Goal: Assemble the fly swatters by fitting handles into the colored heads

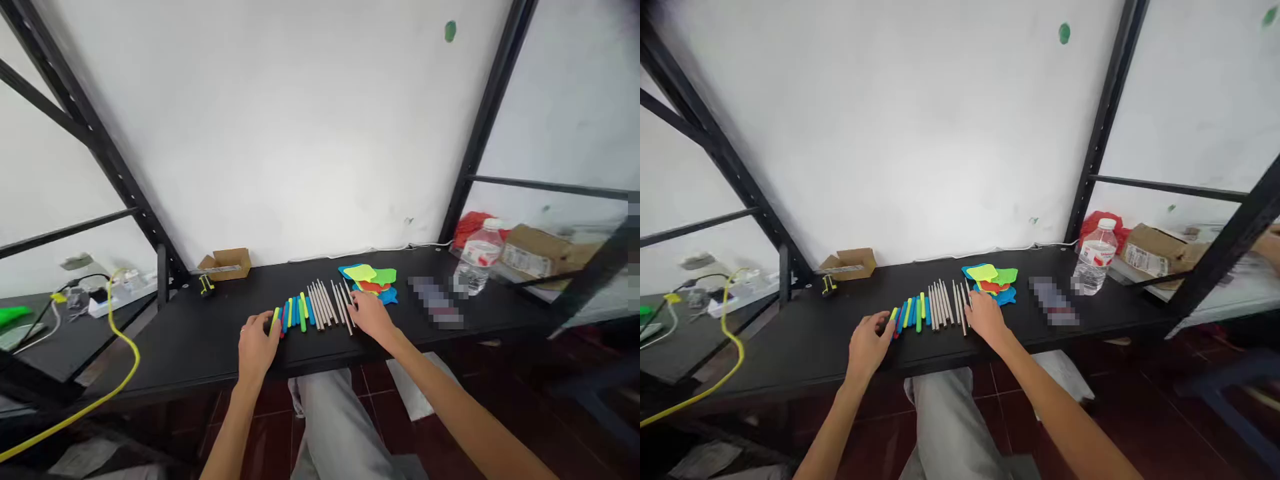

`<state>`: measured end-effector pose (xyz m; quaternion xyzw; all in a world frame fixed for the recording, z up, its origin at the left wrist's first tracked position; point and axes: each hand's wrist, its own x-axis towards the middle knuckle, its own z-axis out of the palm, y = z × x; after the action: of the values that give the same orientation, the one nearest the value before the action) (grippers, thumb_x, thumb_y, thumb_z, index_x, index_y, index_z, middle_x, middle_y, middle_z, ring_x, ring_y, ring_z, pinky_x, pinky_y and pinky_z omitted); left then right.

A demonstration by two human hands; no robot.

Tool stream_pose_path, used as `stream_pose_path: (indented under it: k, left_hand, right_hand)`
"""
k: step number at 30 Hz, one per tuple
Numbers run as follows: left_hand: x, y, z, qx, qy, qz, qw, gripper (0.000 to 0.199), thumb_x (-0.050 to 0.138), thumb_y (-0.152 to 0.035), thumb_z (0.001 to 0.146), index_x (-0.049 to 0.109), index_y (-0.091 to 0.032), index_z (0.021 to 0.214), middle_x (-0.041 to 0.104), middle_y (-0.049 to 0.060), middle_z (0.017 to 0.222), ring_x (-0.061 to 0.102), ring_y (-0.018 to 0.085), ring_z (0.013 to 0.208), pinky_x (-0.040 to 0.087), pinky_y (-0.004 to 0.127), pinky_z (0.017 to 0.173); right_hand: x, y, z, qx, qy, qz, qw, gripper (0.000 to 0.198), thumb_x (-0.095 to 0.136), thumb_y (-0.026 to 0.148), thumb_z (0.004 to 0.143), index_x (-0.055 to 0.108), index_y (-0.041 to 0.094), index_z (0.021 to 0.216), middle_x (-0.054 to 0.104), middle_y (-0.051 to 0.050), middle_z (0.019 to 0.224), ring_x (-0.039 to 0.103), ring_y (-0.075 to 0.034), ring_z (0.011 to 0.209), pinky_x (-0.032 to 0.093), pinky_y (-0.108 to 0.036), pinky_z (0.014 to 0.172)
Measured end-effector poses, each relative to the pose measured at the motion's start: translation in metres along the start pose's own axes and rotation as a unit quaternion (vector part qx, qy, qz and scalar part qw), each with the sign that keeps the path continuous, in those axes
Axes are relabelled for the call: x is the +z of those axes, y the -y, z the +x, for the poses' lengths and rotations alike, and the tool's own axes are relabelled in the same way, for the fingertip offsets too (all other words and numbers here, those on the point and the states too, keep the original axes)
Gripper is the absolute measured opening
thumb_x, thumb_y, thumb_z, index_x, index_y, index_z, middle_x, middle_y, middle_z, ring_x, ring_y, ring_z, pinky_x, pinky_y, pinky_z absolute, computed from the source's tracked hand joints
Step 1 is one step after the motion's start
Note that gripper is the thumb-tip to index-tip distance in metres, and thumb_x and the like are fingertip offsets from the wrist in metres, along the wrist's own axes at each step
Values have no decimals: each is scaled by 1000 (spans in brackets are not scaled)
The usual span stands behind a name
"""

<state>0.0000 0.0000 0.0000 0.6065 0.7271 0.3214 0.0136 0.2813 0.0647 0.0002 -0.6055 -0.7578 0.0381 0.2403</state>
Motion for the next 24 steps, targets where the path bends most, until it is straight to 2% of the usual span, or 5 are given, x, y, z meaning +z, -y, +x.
stream_pose_path:
  k: [5, 8, 15, 19, 24]
  left_hand:
    - [0, -5, -6, 27, 1, 40, 999, 38, 49, -49, 88, 68, -21, 104, 64, 9, 101, 60, 27, 95, 44, 32, 75]
    - [0, -13, -7, 29, 0, 47, 999, 36, 51, -51, 87, 68, -22, 97, 63, 9, 97, 60, 26, 91, 43, 31, 72]
    - [4, -21, -5, 10, -7, 59, 998, 36, 52, -54, 86, 69, -23, 92, 61, 8, 100, 58, 26, 89, 42, 30, 69]
    - [7, -19, -5, -3, -10, 47, 999, 30, 54, -48, 85, 70, -23, 91, 61, 8, 101, 59, 26, 90, 42, 30, 69]
    - [11, -15, -7, -15, -30, -1, 999, 27, 55, -45, 83, 69, -22, 87, 63, 7, 104, 60, 25, 90, 43, 31, 70]
  right_hand:
    - [-2, -2, 9, 51, 38, 2, 998, 18, 58, 23, 85, 69, 15, 96, 71, -12, 84, 65, -26, 90, 37, -29, 70]
    - [-2, -2, 15, 66, 49, 0, 997, 11, 60, 23, 80, 68, 16, 79, 69, -11, 76, 65, -26, 84, 36, -29, 66]
    - [-3, -1, 23, 74, 61, 24, 995, 26, 64, 23, 70, 52, 20, 47, 50, -4, 47, 57, -21, 57, 26, -29, 53]
    - [0, -2, 24, 77, 54, 53, 994, 30, 65, 24, 68, 50, 21, 43, 46, -2, 42, 54, -20, 52, 25, -29, 51]
    - [6, -7, 20, 87, 21, 129, 988, 14, 65, 23, 69, 65, 20, 55, 59, -4, 49, 62, -23, 62, 35, -29, 57]
